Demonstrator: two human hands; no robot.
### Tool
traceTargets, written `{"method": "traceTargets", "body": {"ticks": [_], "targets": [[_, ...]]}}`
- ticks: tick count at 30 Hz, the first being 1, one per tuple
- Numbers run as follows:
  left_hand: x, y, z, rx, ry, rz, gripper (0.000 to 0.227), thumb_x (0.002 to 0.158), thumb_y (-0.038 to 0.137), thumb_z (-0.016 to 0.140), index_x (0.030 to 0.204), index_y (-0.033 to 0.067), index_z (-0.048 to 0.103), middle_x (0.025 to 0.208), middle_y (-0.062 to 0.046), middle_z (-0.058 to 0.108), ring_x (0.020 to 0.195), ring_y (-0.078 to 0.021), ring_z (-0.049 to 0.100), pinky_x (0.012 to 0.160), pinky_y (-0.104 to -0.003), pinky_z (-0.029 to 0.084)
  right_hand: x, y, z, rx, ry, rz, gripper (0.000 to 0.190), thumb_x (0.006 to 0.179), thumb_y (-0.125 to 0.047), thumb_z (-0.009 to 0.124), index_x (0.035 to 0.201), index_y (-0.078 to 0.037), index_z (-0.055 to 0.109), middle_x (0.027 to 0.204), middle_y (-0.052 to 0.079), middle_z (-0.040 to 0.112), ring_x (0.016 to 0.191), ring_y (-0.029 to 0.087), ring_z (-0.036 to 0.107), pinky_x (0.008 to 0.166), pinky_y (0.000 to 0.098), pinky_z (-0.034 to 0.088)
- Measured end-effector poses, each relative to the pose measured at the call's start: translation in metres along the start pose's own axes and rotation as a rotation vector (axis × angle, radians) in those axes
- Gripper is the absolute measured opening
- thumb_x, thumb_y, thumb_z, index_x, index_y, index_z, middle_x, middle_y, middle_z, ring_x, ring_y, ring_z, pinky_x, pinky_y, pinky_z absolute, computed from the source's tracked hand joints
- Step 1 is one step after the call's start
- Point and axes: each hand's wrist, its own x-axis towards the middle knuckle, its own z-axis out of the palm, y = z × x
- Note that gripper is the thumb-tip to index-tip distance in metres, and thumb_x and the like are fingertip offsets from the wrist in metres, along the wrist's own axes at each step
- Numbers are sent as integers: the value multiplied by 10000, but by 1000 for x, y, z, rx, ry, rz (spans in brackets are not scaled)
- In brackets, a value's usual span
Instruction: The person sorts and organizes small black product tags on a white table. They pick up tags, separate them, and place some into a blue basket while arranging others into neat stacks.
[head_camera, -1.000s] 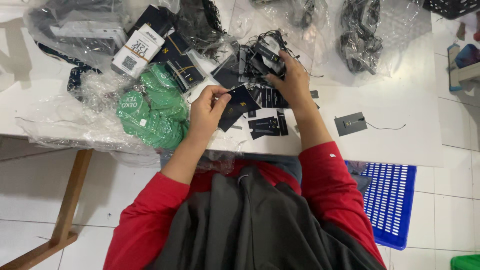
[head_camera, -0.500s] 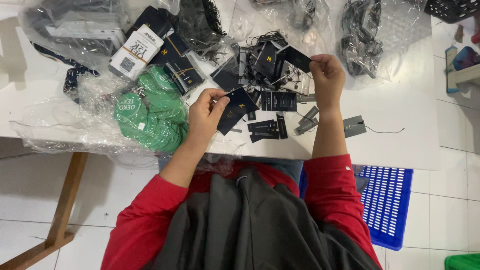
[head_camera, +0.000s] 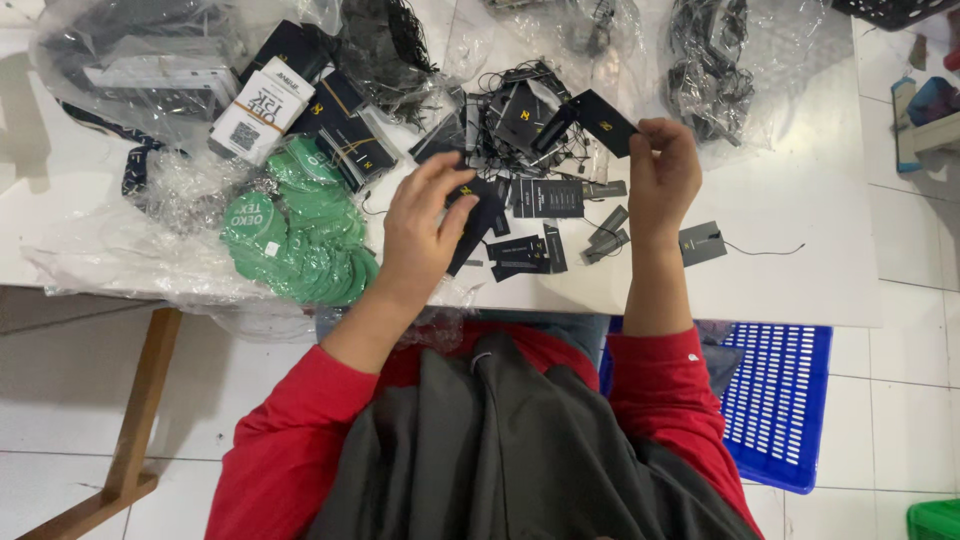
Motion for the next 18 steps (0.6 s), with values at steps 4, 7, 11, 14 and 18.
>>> {"method": "traceTargets", "body": {"ticks": [4, 7, 11, 14, 18], "targets": [[4, -7, 38, -412, -322, -430, 281, 1053, 246, 648, 1259, 68, 713, 1153, -99, 774, 1042, -190, 745, 878, -311, 583, -12, -38, 4, -268, 48, -178, 171, 1029, 70, 682, 1174, -11, 642, 1049, 83, 682, 943, 136, 684, 802, 275, 566], [4, -17, 77, -811, -332, -672, 368, 1051, 288, 567, 1363, 93, 579, 1173, -36, 705, 1049, -114, 695, 849, -268, 571, -46, -65, 29, -377, -44, -282, 182, 961, 96, 685, 1112, -4, 664, 1013, 130, 680, 880, 217, 699, 782, 321, 574], [-7, -40, 106, -1101, -115, -767, 356, 1057, 230, 581, 1314, -16, 558, 1211, -94, 738, 1005, -153, 697, 852, -275, 579, -90, -78, 55, -377, -313, -457, 230, 853, 40, 734, 1060, -31, 665, 1048, 141, 692, 933, 355, 688, 834, 402, 552], [-15, -56, 110, -1018, -94, -813, 305, 1044, 165, 575, 1278, -30, 569, 1183, -130, 727, 1014, -164, 700, 813, -300, 559, -92, -69, 48, -321, -360, -336, 250, 888, 0, 743, 1129, -24, 679, 1130, 159, 709, 1031, 334, 690, 902, 378, 550], [-23, -62, 106, -1101, -142, -736, 266, 1055, 121, 543, 1273, -29, 572, 1187, -123, 727, 1041, -167, 705, 911, -316, 580, -65, -46, 35, -150, -232, 121, 178, 1010, -14, 650, 1182, -44, 685, 1101, 102, 752, 983, 182, 723, 884, 309, 572]]}}
